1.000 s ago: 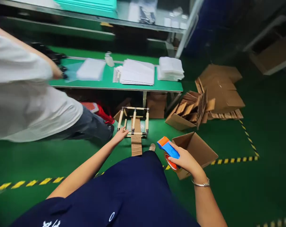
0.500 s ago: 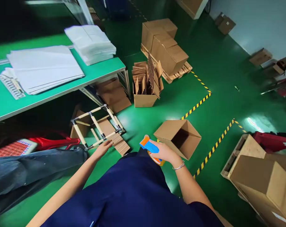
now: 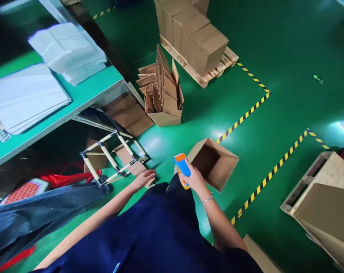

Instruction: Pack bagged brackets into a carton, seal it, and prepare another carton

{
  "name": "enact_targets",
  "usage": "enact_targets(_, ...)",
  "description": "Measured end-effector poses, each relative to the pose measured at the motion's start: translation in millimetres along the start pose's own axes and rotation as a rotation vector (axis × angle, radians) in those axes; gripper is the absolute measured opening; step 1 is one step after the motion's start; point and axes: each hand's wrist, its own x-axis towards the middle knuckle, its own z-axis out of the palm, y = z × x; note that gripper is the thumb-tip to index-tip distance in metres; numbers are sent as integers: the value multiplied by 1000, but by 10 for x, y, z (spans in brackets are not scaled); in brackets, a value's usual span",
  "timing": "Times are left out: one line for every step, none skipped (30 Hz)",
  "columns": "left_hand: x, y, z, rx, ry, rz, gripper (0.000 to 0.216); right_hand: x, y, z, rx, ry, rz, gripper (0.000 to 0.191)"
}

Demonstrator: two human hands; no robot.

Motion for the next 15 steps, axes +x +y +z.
enact_targets(101,60,53,53,-13,-8,45,-28,107,-81,-36,36,51,75)
enact_targets(219,126,118,111,-29,-20,41,-75,223,-154,-51,67,95,75)
enact_targets(357,200,196,170,-50,-33,37,-141,350,-214,-43,96,131,75)
enact_targets(517,281,290,229,-74,-45,34,-224,488,-258,-16,126,160,75)
enact_targets(698,369,399,284,-97,-56,31,-321,635,-283,23,157,188,76)
enact_targets(901,463,523,334,-117,-64,30,-427,789,-288,60,188,224,77)
enact_targets(1120,560,657,379,-131,-69,30,-541,947,-274,94,219,272,78)
enact_targets(1351,657,800,418,-139,-72,30,-658,1104,-242,111,241,332,80)
enact_targets(1586,752,946,452,-140,-74,31,-777,1258,-195,124,268,398,83)
enact_targets(1821,841,1093,481,-137,-74,33,-895,1405,-135,124,294,468,85)
enact_targets(2049,924,1239,506,-132,-74,34,-1009,1542,-63,119,331,540,87)
enact_targets(2264,997,1379,529,-127,-73,36,-1119,1668,18,115,356,612,89)
enact_targets(2464,1060,1513,548,-122,-72,38,-1224,1781,107,111,369,681,89)
enact_targets(2646,1113,1636,564,-118,-70,40,-1320,1883,204,108,371,739,89)
enact_targets(2810,1156,1747,577,-117,-69,42,-1407,1971,305,104,362,791,89)
